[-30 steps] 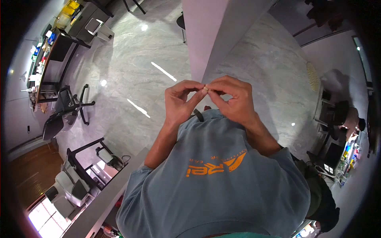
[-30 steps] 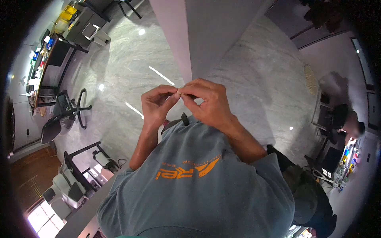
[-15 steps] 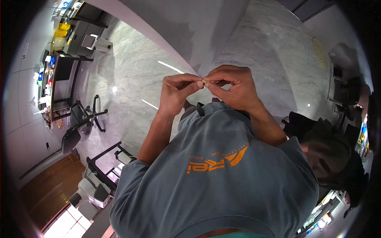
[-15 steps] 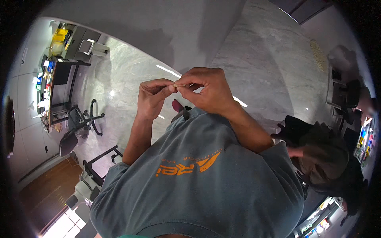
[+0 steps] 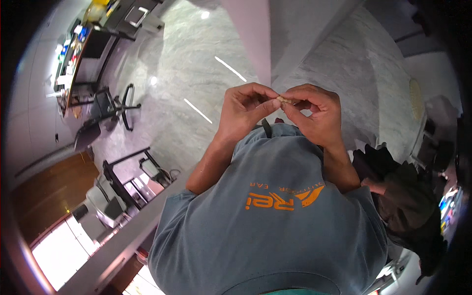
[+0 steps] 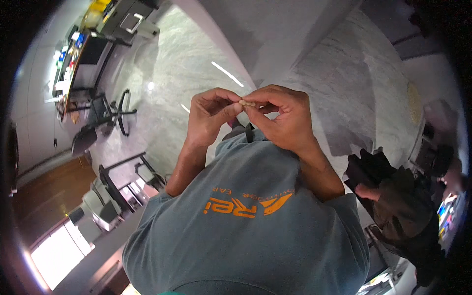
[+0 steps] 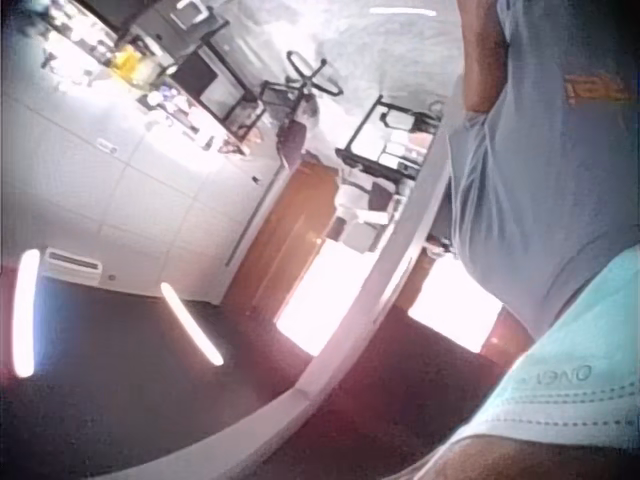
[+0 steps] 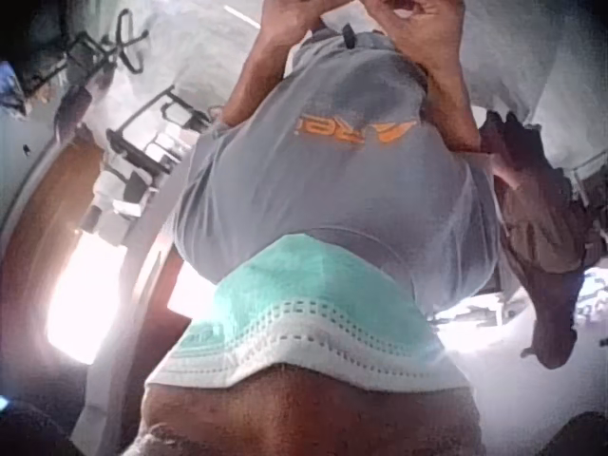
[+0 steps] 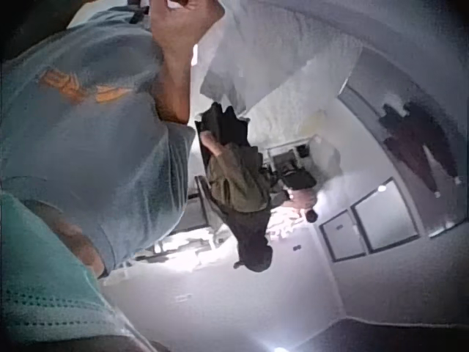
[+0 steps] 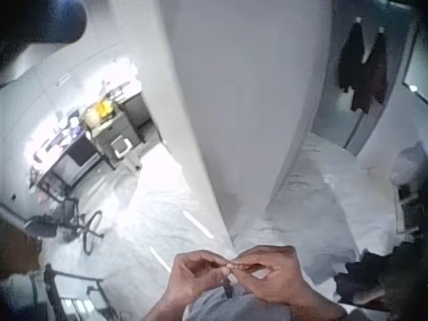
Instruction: Inspecting and handling small dental models/prosthetics while walking through a laboratory.
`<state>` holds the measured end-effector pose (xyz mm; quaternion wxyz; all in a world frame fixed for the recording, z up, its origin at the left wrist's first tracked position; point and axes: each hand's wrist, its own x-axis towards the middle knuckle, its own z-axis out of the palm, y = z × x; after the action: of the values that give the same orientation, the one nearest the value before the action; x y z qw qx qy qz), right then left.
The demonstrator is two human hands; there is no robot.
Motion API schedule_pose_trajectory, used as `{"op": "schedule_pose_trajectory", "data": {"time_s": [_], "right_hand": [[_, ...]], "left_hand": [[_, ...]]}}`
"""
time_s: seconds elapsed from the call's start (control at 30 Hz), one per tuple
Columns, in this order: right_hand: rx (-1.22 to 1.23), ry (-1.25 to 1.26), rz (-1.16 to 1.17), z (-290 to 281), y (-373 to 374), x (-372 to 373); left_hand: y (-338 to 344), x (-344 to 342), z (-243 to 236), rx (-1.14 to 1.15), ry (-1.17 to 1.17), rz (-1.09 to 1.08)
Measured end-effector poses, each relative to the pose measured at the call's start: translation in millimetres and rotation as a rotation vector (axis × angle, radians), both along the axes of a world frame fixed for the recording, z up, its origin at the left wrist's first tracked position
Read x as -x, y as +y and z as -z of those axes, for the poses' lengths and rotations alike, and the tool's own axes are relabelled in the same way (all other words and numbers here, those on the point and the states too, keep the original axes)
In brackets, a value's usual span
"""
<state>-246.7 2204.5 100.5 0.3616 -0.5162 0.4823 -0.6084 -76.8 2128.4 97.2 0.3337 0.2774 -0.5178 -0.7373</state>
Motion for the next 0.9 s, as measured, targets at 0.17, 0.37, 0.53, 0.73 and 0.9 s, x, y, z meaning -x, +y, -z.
{"op": "schedule_pose_trajectory", "data": {"time_s": [0.17,0.37,0.53,0.73,0.9], "right_hand": [[-0.004,0.02,-0.029,-4.5,-15.5,-22.4],[0.164,0.179,-0.064,-4.1,-33.8,-44.3],[0.227,0.293,-0.117,-5.0,-42.2,-48.5],[0.24,0.273,-0.175,-6.9,-52.9,-61.6],[0.193,0.141,-0.216,-7.2,-60.4,-66.5]], "left_hand": [[0.5,-28.6,2.0,-0.018,0.013,-0.076],[5.2,-52.9,3.5,0.024,0.113,-0.231],[6.0,-60.4,3.5,0.081,0.089,-0.288],[-1.2,-80.2,4.5,0.144,0.037,-0.31],[-7.8,-86.7,9.1,0.067,0.082,-0.268]]}}
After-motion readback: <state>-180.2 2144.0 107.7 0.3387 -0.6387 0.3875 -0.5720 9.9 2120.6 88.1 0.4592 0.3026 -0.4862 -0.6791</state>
